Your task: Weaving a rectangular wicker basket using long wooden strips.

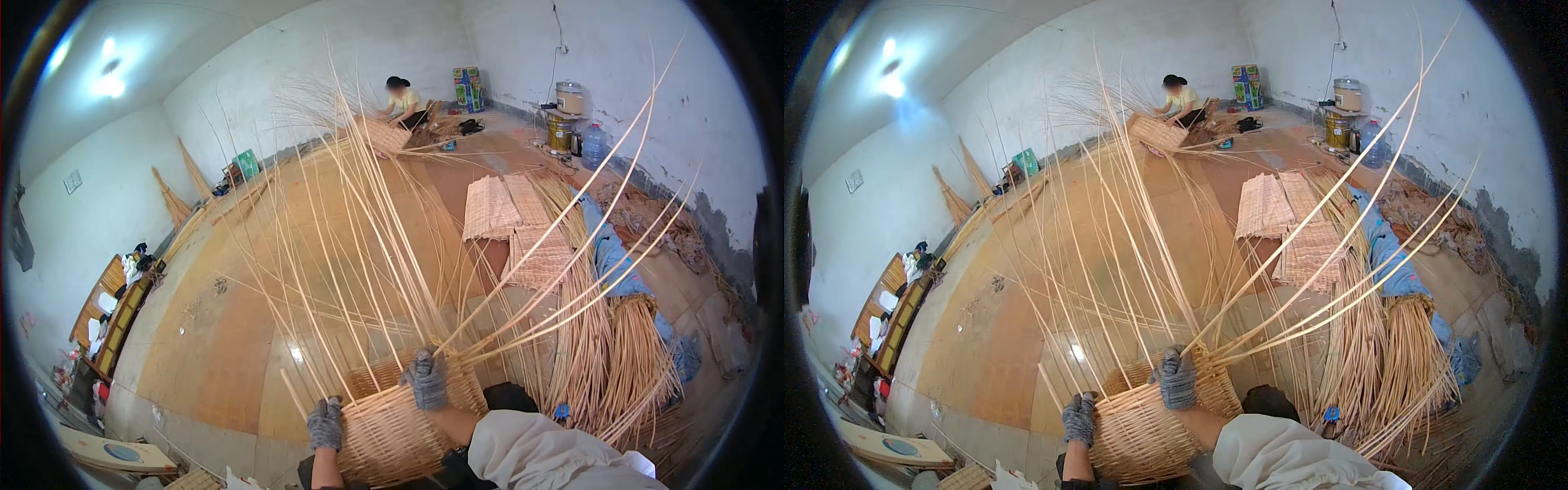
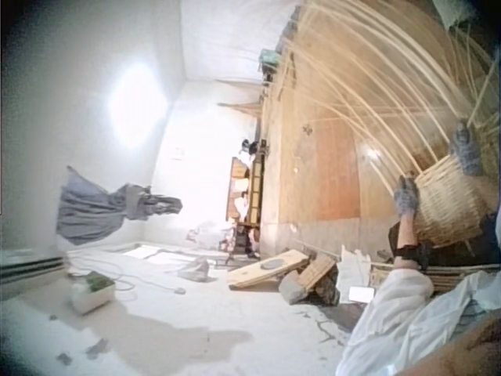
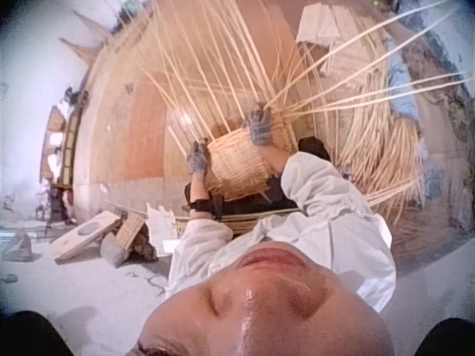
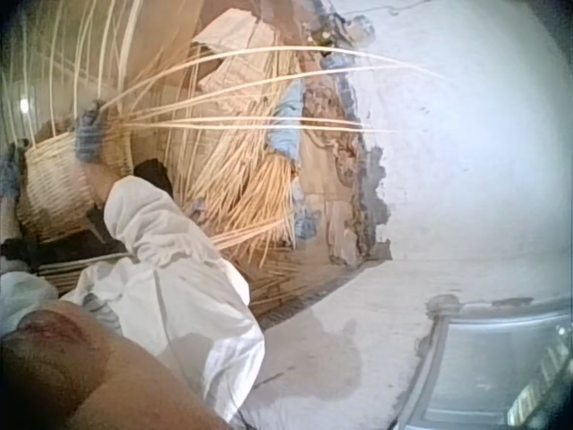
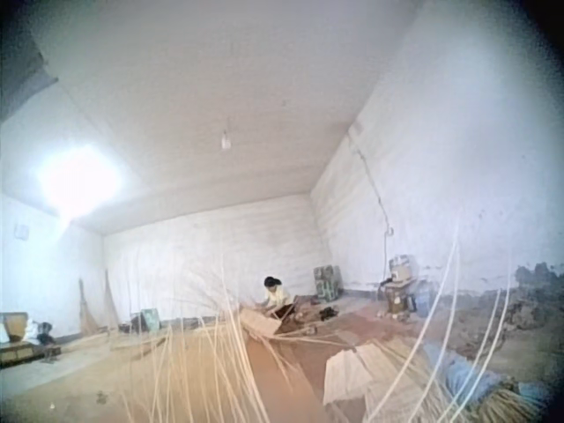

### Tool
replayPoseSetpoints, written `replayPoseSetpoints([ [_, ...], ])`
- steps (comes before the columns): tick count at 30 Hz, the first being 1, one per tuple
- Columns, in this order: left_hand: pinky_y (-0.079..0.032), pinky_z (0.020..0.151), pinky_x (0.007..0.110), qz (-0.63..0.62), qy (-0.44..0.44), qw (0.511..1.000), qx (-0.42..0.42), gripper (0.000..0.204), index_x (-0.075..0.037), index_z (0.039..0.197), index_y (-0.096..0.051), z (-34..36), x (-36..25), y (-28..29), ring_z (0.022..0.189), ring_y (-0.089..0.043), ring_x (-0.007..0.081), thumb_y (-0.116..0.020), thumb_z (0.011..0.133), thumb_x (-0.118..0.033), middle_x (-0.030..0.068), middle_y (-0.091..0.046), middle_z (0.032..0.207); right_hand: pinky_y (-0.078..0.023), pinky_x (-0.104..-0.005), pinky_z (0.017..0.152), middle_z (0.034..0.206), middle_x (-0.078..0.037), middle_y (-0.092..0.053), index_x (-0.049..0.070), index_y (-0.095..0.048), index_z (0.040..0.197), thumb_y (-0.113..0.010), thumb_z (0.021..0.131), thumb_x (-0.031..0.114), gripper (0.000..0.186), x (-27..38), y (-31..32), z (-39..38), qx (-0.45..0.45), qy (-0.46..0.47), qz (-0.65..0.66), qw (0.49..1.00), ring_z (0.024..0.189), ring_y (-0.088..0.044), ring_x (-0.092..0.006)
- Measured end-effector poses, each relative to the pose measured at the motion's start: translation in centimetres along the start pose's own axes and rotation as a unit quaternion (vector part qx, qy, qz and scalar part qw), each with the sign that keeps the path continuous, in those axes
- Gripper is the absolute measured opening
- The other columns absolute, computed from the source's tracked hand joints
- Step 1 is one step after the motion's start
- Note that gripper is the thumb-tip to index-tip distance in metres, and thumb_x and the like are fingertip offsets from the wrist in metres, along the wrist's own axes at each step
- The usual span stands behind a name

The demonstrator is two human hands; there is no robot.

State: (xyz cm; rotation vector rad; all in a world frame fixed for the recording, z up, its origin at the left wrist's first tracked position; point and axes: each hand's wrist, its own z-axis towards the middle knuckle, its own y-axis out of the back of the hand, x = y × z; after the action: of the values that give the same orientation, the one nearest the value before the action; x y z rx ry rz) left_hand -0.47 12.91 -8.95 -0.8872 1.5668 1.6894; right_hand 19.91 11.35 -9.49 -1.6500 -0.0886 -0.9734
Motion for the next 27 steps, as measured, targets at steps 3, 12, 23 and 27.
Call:
replayPoseSetpoints([
  [3, -0.044, 0.068, 0.031, -0.011, -0.001, 1.000, -0.003, 0.027, 0.000, 0.090, -0.063, -0.3, -0.5, 0.1, 0.073, -0.056, 0.0220, -0.049, 0.086, -0.023, 0.0139, -0.062, 0.080, -0.045, -0.0329, 0.040, 0.054, 0.002, -0.040, 0.014, -0.040, 0.086, -0.048, 0.088, 0.027, 0.015, 0.1, -0.1, -0.1, 0.012, 0.019, 0.018, 1.000, 0.038, -0.039, -0.0123],
  [12, -0.044, 0.061, 0.034, 0.028, 0.017, 0.999, -0.033, 0.025, -0.004, 0.086, -0.063, -0.3, -0.8, 0.3, 0.062, -0.056, 0.0249, -0.049, 0.084, -0.025, 0.0139, -0.057, 0.064, -0.045, -0.0317, 0.041, 0.054, 0.000, -0.037, 0.011, -0.040, 0.090, -0.048, 0.086, 0.028, 0.020, 0.2, -0.3, -0.2, -0.020, 0.009, -0.040, 0.999, 0.041, -0.037, -0.0117],
  [23, -0.043, 0.063, 0.033, 0.041, -0.053, 0.997, -0.032, 0.026, -0.005, 0.085, -0.063, 0.4, 1.5, -0.2, 0.066, -0.057, 0.0266, -0.048, 0.085, -0.026, 0.0154, -0.059, 0.069, -0.045, -0.0323, 0.040, 0.051, 0.001, -0.036, 0.013, -0.040, 0.086, -0.048, 0.087, 0.032, 0.021, 0.0, -0.1, 0.1, 0.006, 0.007, 0.024, 1.000, 0.040, -0.037, -0.0119],
  [27, -0.043, 0.065, 0.035, 0.021, -0.039, 0.999, -0.024, 0.025, -0.004, 0.087, -0.064, 1.0, 2.7, -0.4, 0.066, -0.056, 0.0269, -0.050, 0.085, -0.025, 0.0158, -0.060, 0.071, -0.045, -0.0333, 0.042, 0.053, 0.000, -0.037, 0.012, -0.041, 0.088, -0.050, 0.087, 0.029, 0.019, 0.4, -0.4, -0.3, -0.001, 0.035, -0.037, 0.999, 0.041, -0.038, -0.0128],
])
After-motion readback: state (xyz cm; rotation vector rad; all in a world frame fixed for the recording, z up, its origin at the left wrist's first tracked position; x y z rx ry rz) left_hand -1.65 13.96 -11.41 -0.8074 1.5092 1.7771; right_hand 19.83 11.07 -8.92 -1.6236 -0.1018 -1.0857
